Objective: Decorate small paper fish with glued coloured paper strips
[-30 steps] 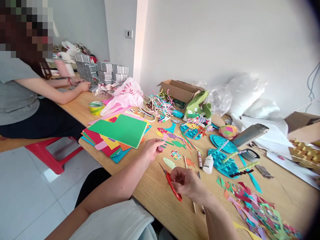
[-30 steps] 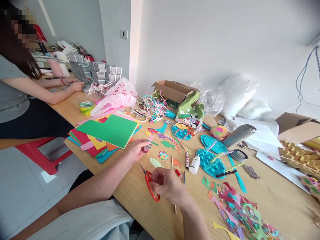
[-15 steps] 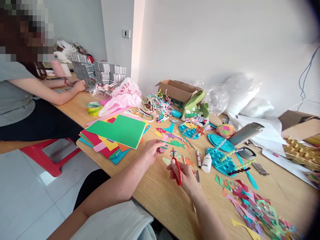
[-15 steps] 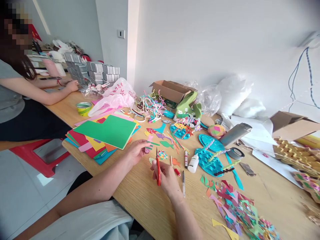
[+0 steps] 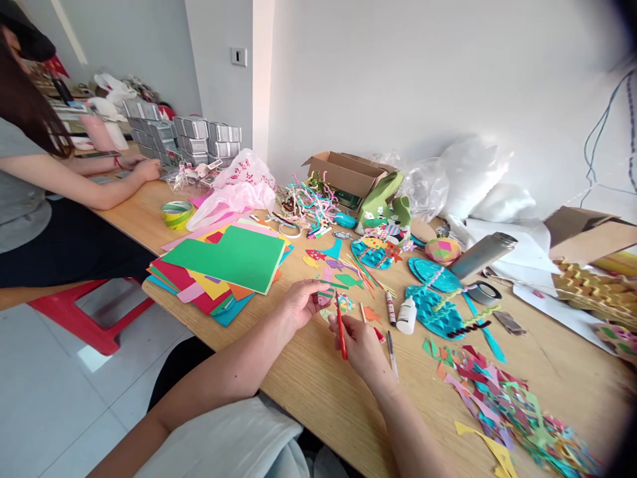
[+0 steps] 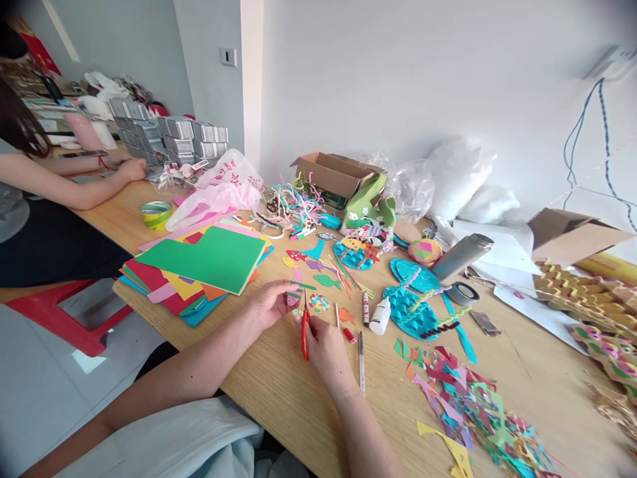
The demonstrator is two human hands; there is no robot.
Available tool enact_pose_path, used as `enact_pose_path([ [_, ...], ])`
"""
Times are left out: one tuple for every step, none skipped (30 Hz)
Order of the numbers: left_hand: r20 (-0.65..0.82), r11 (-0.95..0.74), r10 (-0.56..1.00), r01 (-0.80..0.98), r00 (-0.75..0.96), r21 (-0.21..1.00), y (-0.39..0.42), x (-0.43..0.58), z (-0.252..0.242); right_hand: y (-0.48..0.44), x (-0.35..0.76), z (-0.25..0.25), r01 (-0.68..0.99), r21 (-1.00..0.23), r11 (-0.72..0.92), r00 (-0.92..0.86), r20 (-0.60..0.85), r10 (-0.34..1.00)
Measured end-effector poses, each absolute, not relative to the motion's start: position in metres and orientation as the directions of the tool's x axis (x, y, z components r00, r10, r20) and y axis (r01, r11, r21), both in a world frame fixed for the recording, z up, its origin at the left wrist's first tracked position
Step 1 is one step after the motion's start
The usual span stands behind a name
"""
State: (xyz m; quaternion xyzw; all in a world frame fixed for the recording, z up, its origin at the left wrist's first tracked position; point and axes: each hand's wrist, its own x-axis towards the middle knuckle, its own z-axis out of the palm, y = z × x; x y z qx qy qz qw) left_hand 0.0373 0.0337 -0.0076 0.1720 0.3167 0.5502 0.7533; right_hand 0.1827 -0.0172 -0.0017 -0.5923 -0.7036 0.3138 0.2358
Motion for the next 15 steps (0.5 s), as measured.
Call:
enact_pose_path([
  [-0.285, 0.338, 0.938, -0.715, 0.2, 0.612, 0.0337, 0.0376, -0.0076, -0.0174, 0.1827, -0.0013, 0.686, -0.72, 0.105, -0.186, -0.035, 0.982],
  [-0.281, 0.339, 0.938, -0.71, 0.204, 0.618, 0.0336, 0.0379, -0.0076, -0.0175, 0.1827, -0.0011, 0.687, -0.719, 0.108, -0.186, -0.03, 0.982],
  [-0.278, 0.339, 0.938, -0.705, 0.206, 0.623, 0.0335, 0.0381, -0.0077, -0.0177, 0.1828, -0.0012, 0.688, -0.717, 0.111, -0.187, -0.028, 0.982],
  [-0.276, 0.339, 0.939, -0.701, 0.207, 0.627, 0.0334, 0.0384, -0.0079, -0.0178, 0.183, -0.0014, 0.689, -0.715, 0.113, -0.188, -0.026, 0.982],
  [-0.275, 0.339, 0.939, -0.698, 0.208, 0.631, 0.0333, 0.0387, -0.0082, -0.0178, 0.1831, -0.0018, 0.691, -0.714, 0.115, -0.188, -0.023, 0.982],
  [-0.274, 0.34, 0.939, -0.694, 0.209, 0.634, 0.0332, 0.039, -0.0086, -0.0178, 0.1832, -0.0022, 0.692, -0.712, 0.117, -0.187, -0.021, 0.982],
  [-0.273, 0.341, 0.939, -0.691, 0.211, 0.638, 0.033, 0.0393, -0.009, -0.0178, 0.1833, -0.0027, 0.694, -0.71, 0.117, -0.187, -0.02, 0.982],
  [-0.271, 0.34, 0.939, -0.688, 0.212, 0.641, 0.0328, 0.0397, -0.0095, -0.0179, 0.1834, -0.0031, 0.697, -0.707, 0.118, -0.187, -0.02, 0.982],
  [-0.268, 0.339, 0.939, -0.685, 0.213, 0.644, 0.0326, 0.04, -0.0099, -0.0179, 0.1833, -0.0034, 0.701, -0.703, 0.119, -0.187, -0.021, 0.982],
  [-0.266, 0.338, 0.94, -0.683, 0.213, 0.648, 0.0324, 0.0404, -0.0103, -0.0179, 0.1833, -0.0036, 0.704, -0.7, 0.119, -0.187, -0.021, 0.982],
  [-0.264, 0.337, 0.941, -0.682, 0.213, 0.65, 0.0322, 0.0408, -0.0105, -0.0179, 0.1833, -0.0039, 0.706, -0.698, 0.12, -0.186, -0.019, 0.982],
  [-0.264, 0.337, 0.94, -0.681, 0.214, 0.65, 0.032, 0.0412, -0.0106, -0.0179, 0.1832, -0.0042, 0.707, -0.696, 0.122, -0.186, -0.017, 0.982],
  [-0.264, 0.34, 0.94, -0.682, 0.217, 0.648, 0.0318, 0.0415, -0.0105, -0.0178, 0.1832, -0.0046, 0.707, -0.696, 0.122, -0.183, -0.014, 0.983],
  [-0.265, 0.342, 0.939, -0.683, 0.22, 0.646, 0.0317, 0.0418, -0.0103, -0.0177, 0.1832, -0.005, 0.706, -0.698, 0.122, -0.18, -0.011, 0.984],
  [-0.264, 0.344, 0.938, -0.684, 0.223, 0.643, 0.0316, 0.042, -0.01, -0.0175, 0.1832, -0.0055, 0.703, -0.701, 0.12, -0.178, -0.009, 0.984],
])
